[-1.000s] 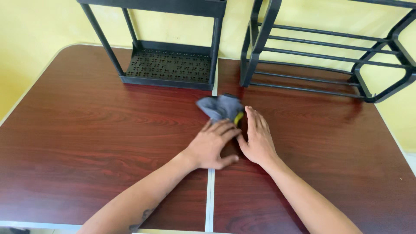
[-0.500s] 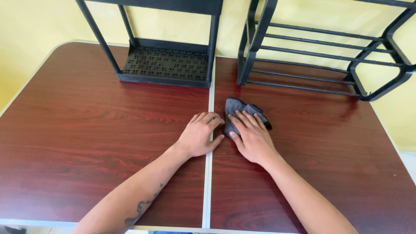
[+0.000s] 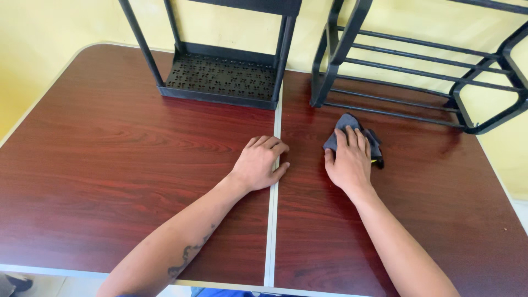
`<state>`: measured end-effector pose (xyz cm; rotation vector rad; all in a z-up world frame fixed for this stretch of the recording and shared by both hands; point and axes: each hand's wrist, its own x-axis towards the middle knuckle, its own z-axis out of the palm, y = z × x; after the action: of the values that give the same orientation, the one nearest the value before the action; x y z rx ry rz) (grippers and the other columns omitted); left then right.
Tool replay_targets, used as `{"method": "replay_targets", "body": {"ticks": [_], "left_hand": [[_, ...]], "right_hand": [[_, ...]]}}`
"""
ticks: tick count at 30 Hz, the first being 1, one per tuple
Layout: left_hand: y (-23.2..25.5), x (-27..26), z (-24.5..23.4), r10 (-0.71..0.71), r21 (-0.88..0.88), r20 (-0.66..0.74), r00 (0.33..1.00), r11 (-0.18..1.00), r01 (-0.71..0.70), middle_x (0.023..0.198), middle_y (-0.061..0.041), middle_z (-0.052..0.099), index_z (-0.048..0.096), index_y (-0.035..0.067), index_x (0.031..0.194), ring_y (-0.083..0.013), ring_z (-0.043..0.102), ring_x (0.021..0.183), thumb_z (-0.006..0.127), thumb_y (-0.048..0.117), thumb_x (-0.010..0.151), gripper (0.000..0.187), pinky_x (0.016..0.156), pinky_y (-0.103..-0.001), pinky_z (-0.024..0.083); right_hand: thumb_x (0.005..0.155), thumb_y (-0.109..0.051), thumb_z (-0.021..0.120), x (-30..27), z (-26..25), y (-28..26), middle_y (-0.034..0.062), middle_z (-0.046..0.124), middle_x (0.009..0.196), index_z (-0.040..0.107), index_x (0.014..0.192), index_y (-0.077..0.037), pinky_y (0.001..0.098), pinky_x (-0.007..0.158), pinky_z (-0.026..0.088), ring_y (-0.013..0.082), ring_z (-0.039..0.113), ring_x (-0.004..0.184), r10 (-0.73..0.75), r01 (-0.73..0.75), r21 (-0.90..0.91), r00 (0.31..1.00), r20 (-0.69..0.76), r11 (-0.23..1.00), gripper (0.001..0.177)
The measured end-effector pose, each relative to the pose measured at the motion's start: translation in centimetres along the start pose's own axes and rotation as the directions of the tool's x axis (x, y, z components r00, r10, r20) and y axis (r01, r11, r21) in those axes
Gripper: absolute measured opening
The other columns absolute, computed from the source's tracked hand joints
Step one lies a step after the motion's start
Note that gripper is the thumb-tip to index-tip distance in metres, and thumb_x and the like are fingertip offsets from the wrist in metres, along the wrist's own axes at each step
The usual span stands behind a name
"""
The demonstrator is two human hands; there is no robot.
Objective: The person disassembles a black plastic two-tier stand on a wooden table. They remove the vertical support rods from the trays, separate the trays, and then wipe the metal frame with a cloth. The person folds the cloth and places it on the table.
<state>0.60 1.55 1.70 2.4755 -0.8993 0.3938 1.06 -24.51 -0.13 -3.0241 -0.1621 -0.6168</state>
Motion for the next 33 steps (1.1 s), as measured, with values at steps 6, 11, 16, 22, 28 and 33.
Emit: {"method": "replay_targets", "body": {"ticks": [6, 11, 16, 22, 28, 33], "left_hand": [[-1.6, 0.6, -0.9, -0.068, -0.030, -0.154, 0.986, 0.997, 0.064, 0.105, -0.011, 0.071, 0.072, 0.007, 0.109, -0.0308, 0.066, 0.107, 0.076, 0.025, 0.084, 0.031, 0.097, -0.044, 0.049], [-3.1, 1.1, -2.1, -0.139, -0.058, -0.207, 0.968, 0.990, 0.130, 0.106, -0.010, 0.071, 0.071, 0.008, 0.108, -0.0302, 0.066, 0.105, 0.075, 0.023, 0.085, 0.028, 0.096, -0.044, 0.050], [-5.1, 1.0, -2.9, -0.185, -0.054, -0.286, 0.940, 0.983, 0.177, 0.113, -0.010, 0.068, 0.069, 0.007, 0.113, -0.0310, 0.064, 0.107, 0.076, 0.022, 0.085, 0.032, 0.096, -0.045, 0.049], [-5.7, 0.6, -2.6, -0.154, -0.024, -0.349, 0.924, 0.988, 0.155, 0.127, -0.014, 0.061, 0.061, 0.004, 0.126, -0.0336, 0.059, 0.120, 0.075, 0.021, 0.082, 0.049, 0.104, -0.047, 0.044], [-4.2, 0.5, -2.9, -0.038, -0.005, -0.403, 0.914, 0.999, 0.039, 0.129, -0.016, 0.060, 0.060, 0.003, 0.127, -0.0364, 0.057, 0.121, 0.072, 0.014, 0.079, 0.051, 0.111, -0.049, 0.040], [-3.0, 0.1, -4.0, 0.089, 0.001, -0.400, 0.912, 0.995, -0.096, 0.124, -0.012, 0.064, 0.062, 0.006, 0.121, -0.0323, 0.060, 0.120, 0.070, 0.010, 0.083, 0.039, 0.116, -0.049, 0.040]], "right_hand": [[0.092, -0.028, 0.069, 1.4, -0.1, -4.7, 0.0204, 0.053, 0.148, 0.052, 0.141, 0.000, 0.0509, 0.118, 0.032, 0.0388, 0.043, 0.141, -0.176, 0.174, 0.246, 0.984, -0.010, 0.954, 0.059], [0.093, -0.025, 0.072, 5.9, 3.0, -8.4, 0.0253, 0.051, 0.146, 0.037, 0.149, 0.004, 0.0456, 0.113, 0.039, 0.0396, 0.048, 0.137, -0.025, 0.035, 0.611, 0.999, -0.024, 0.791, 0.072], [0.100, -0.021, 0.067, 10.5, 6.1, -11.1, 0.0225, 0.054, 0.145, 0.033, 0.151, 0.000, 0.0427, 0.110, 0.042, 0.0355, 0.054, 0.134, 0.109, -0.035, 0.813, 0.993, -0.035, 0.581, 0.065], [0.098, -0.018, 0.066, 10.5, 5.8, -12.9, 0.0162, 0.070, 0.119, 0.054, 0.128, -0.003, 0.0404, 0.098, 0.052, 0.0299, 0.068, 0.112, 0.132, -0.072, 0.827, 0.991, -0.003, 0.558, 0.035], [0.097, -0.011, 0.068, 7.4, 4.0, -13.0, 0.0199, 0.066, 0.111, 0.059, 0.119, -0.001, 0.0470, 0.093, 0.049, 0.0386, 0.060, 0.108, -0.075, 0.162, 0.700, 0.985, -0.153, 0.695, 0.026], [0.094, -0.010, 0.065, 5.1, 2.1, -11.0, 0.0185, 0.065, 0.109, 0.059, 0.119, -0.003, 0.0465, 0.090, 0.049, 0.0380, 0.060, 0.104, -0.177, 0.199, 0.698, 0.979, -0.104, 0.688, 0.027]]}}
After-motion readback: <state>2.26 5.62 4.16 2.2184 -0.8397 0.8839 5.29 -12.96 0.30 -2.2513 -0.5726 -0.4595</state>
